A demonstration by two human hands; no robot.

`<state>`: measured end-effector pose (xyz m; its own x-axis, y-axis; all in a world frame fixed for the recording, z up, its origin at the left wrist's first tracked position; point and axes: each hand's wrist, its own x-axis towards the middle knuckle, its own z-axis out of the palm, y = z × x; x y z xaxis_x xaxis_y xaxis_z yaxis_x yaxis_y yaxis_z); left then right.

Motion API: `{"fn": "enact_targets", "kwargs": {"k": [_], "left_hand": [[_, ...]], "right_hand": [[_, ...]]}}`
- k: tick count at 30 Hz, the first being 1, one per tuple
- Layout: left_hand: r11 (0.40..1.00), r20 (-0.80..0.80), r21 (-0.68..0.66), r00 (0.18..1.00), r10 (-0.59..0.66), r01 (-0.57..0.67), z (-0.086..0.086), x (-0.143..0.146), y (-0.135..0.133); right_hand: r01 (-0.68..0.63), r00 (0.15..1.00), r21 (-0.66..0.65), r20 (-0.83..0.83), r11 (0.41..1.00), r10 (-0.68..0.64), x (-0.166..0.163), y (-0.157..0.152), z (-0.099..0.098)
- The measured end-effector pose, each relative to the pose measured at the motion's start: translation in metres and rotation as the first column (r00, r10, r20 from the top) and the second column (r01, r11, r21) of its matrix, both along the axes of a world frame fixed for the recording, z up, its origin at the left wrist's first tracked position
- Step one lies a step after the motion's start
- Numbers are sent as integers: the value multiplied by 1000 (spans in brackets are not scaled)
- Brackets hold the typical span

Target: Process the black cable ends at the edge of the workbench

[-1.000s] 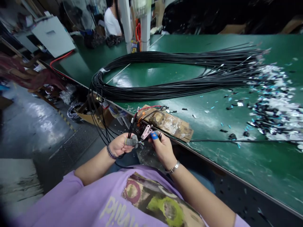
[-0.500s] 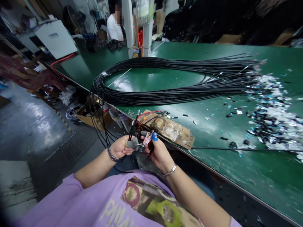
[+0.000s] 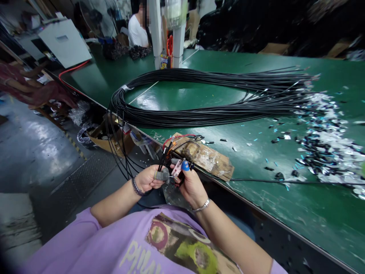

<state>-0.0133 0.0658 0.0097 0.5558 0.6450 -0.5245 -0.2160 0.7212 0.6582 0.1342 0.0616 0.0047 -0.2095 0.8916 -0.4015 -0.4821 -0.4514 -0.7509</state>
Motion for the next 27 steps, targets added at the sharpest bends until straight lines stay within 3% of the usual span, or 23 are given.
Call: {"fn": "enact_targets", "kwargs": {"k": [11,16,19,24,27], "left_hand": [[1000,-29,11,999,23,-23,2,-1,-2],[997,-123,65,991,52,-45,5,-4,-17],[988,-165,144,983,83,-59,2,-4,-31],[966,-101,248,990,100,-72,-5,-2,-49],[967,-164,241,979,119,-77,-5,-3,-54]], "right_hand": [[-79,997,61,-13,995,80,8,-6,-10],[-143,987,-53,-84,988,138,16,-16,-12],[-219,976,-52,-20,974,218,22,-25,-13],[-337,930,-25,149,941,337,28,-40,-12],[-409,885,86,281,909,372,29,-45,-8]]}}
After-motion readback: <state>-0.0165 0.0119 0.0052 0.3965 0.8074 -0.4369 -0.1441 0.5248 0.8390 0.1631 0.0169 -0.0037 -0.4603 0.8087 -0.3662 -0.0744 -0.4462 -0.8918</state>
